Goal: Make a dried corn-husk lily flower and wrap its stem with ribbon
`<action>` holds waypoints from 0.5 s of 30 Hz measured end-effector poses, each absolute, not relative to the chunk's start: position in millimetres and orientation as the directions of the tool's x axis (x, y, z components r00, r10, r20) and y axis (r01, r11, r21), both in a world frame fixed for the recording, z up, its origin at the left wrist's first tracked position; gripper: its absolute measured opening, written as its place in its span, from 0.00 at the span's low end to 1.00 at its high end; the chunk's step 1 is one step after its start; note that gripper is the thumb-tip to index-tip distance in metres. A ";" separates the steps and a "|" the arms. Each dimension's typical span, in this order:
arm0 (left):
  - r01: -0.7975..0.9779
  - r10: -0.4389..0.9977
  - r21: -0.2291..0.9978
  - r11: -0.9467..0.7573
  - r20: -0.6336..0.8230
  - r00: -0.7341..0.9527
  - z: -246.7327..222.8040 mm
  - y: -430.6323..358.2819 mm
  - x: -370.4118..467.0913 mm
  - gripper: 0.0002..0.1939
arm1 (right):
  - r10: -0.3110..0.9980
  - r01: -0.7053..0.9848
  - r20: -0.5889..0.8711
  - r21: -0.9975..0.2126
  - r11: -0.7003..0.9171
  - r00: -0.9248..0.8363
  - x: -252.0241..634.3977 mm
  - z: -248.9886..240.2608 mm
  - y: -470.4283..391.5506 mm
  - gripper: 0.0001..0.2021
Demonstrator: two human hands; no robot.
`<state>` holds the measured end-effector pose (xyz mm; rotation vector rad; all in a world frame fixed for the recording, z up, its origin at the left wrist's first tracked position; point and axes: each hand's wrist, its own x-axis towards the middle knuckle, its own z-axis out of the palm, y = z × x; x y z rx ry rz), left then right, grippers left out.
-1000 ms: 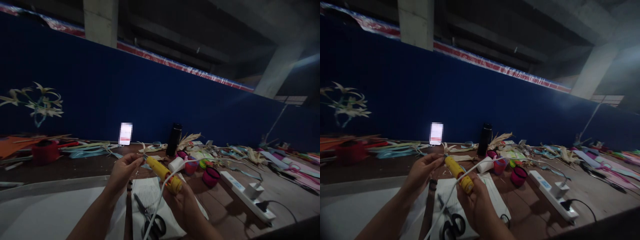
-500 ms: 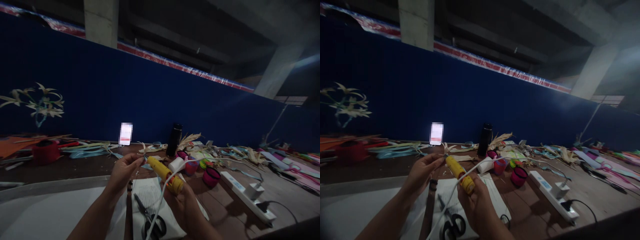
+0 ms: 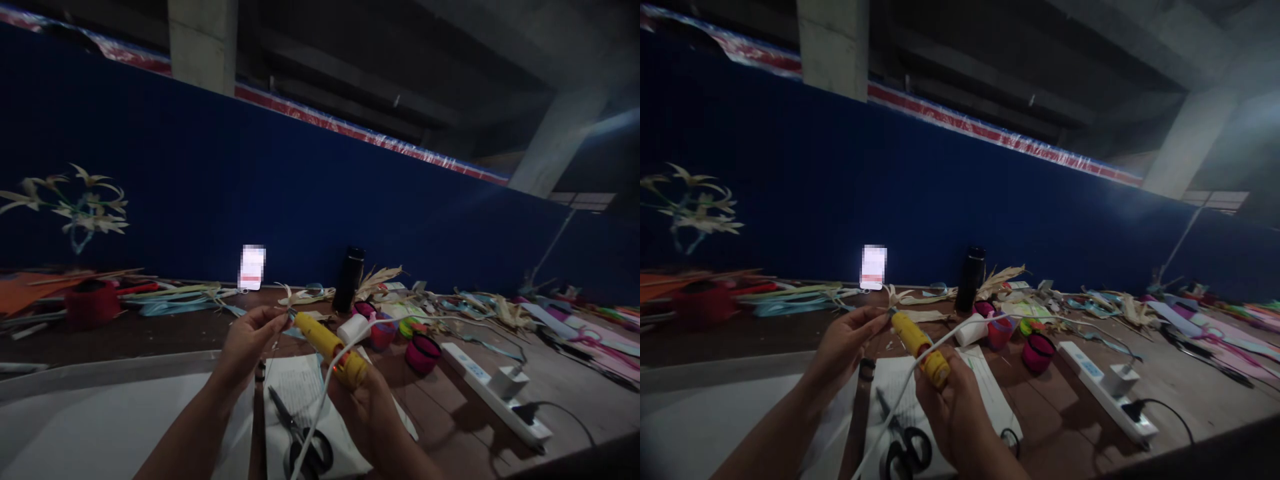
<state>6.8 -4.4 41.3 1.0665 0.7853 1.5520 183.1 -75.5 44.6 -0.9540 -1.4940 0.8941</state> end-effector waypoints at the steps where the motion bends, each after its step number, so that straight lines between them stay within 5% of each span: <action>1: -0.388 0.972 0.892 -0.234 0.230 -0.057 41.7 -4.9 6.8 0.11 | 0.927 0.068 0.371 -0.925 0.375 -0.063 182.1 45.6 -75.6 0.06; 15: -0.399 0.973 0.888 -0.229 0.216 -0.078 41.4 -4.3 7.2 0.11 | 0.919 0.055 0.390 -0.918 0.393 -0.060 186.9 30.7 -73.9 0.09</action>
